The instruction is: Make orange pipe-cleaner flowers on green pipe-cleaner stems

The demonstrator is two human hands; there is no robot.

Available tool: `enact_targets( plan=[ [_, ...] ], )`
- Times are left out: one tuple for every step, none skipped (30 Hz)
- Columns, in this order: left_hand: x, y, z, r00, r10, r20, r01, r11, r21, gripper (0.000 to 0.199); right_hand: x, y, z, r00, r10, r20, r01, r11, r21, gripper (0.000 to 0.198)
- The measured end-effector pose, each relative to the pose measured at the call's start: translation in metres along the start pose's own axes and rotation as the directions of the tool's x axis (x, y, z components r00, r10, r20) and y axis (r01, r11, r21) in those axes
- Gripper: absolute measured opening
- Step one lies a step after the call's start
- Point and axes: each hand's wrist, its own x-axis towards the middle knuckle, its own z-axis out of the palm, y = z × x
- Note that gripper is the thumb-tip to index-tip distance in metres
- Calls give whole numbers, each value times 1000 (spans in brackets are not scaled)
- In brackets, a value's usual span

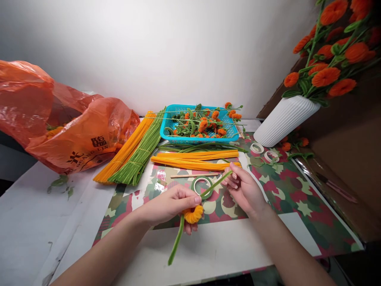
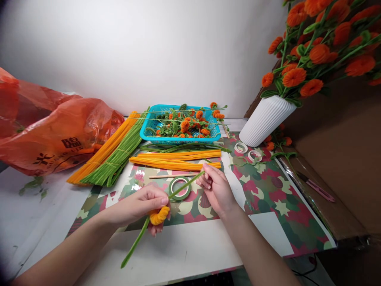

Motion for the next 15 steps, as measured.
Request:
enact_targets(
  plan=[
    [0,0,0,1000,9,5,-9,1000,2,41,0,0,0,1000,5,-14,-4,1000,23,51],
    [0,0,1,1000,17,10,-17,1000,6,42,0,-1,-1,1000,6,-22,-5,999,40,51],
    [0,-1,1,1000,21,15,-22,1000,10,42,0,-1,-1,1000,7,-24,-5,999,50,51],
    [0,-1,1,1000,21,15,-21,1000,13,43,1,0,-2,1000,6,-20,-4,999,54,51],
    [0,-2,1,1000,17,10,-18,1000,9,43,2,0,-3,1000,5,-12,-4,999,53,51],
    [0,-2,0,1000,14,-2,-14,1000,-2,44,3,1,-4,1000,2,-3,-2,999,49,50],
    [1,-3,-1,1000,14,-25,-14,1000,-18,44,4,1,-5,1000,-5,2,5,999,46,50],
    [2,-3,-1,998,18,-61,-20,999,-36,43,5,2,-6,1000,-13,2,13,999,44,49],
    [2,-3,-2,994,27,-106,-33,998,-51,42,6,2,-7,1000,-25,-5,25,999,44,48],
    [3,-3,-3,987,44,-156,-54,997,-62,40,7,2,-7,999,-39,-14,40,998,48,48],
    [4,-3,-4,977,65,-205,-80,995,-64,39,7,2,-7,998,-55,-24,56,997,57,48],
    [5,-2,-4,965,87,-247,-103,993,-54,37,6,3,-7,997,-75,-26,77,995,70,47],
    [6,-2,-4,954,107,-280,-122,992,-34,37,5,3,-6,995,-94,-14,95,992,79,45],
    [6,-1,-4,945,126,-302,-134,991,-8,37,4,5,-5,994,-109,14,108,991,77,42],
    [6,-1,-3,937,143,-318,-142,990,26,36,2,7,-3,992,-112,57,108,992,59,38]
  ],
)
